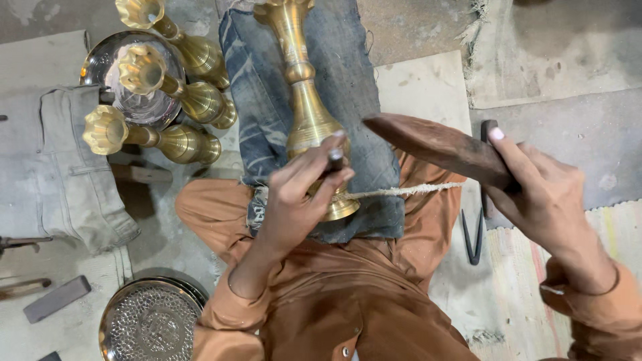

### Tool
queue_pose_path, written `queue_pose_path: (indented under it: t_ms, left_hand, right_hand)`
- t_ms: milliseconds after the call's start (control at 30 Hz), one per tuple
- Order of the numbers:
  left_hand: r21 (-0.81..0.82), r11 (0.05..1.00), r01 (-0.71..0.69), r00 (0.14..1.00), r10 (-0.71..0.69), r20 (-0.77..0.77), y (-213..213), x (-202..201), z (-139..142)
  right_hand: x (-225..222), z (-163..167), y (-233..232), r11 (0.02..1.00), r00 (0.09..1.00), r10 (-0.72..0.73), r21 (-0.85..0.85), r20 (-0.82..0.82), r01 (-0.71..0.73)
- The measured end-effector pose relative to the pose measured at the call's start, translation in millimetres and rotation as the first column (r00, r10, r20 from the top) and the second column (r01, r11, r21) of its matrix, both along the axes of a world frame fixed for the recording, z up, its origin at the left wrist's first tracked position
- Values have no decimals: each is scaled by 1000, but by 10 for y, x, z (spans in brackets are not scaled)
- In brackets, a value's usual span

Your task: The person sits cross-legged on the floor and uses a chisel and hammer to shape a brass vase. They repeatedly strike the chisel against the vase's surface to create decorative indentations.

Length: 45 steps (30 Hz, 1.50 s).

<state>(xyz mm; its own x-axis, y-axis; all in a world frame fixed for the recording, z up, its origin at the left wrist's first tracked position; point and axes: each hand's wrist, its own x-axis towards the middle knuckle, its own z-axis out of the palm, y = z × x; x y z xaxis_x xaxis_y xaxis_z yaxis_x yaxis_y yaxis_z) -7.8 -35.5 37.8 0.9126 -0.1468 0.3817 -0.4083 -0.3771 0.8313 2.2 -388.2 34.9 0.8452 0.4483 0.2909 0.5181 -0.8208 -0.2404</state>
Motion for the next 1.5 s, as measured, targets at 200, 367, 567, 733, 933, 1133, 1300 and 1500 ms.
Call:
queue_pose_path:
  t_ms: [200, 367, 567, 733, 933, 1133, 1300, 1500]
  left_hand:
    - [195, 937, 291, 955, -273, -113, 121, 428, 70]
    - [244, 905, 349, 937, -334, -104, 157, 490, 10]
    - [274, 887, 372, 922, -318, -222, 128, 501, 13]
    - [264, 896, 357, 934, -343, -100, 155, 463, -4]
    - [240, 924, 297, 954, -298, -34, 133, 401, -44]
    - [203, 937, 283, 958, -287, -11, 132, 331, -8]
    - [219, 947, 235, 971, -239, -8, 117, 249, -39]
    - [245, 956, 161, 982, -181, 62, 103, 135, -118]
  right_hand:
    - [-233, -587, 4, 978, 993, -116, 172, -33, 120]
    - [-256, -837, -60, 975, 969, -215, 25, -119, 220]
    - [-138, -819, -108, 851, 979, -181, 484, -97, 205]
    - [28, -617, 19, 989, 997, -57, 137, 49, 50]
    - [168, -292, 167, 996, 998, -19, -83, 53, 24]
    - [229, -141, 219, 988, 990, 80, -142, 113, -63]
    - [255, -112, 170, 1000, 1000, 16, 25, 16, -16]
    - [303, -67, 42, 941, 994, 52, 337, -100, -15]
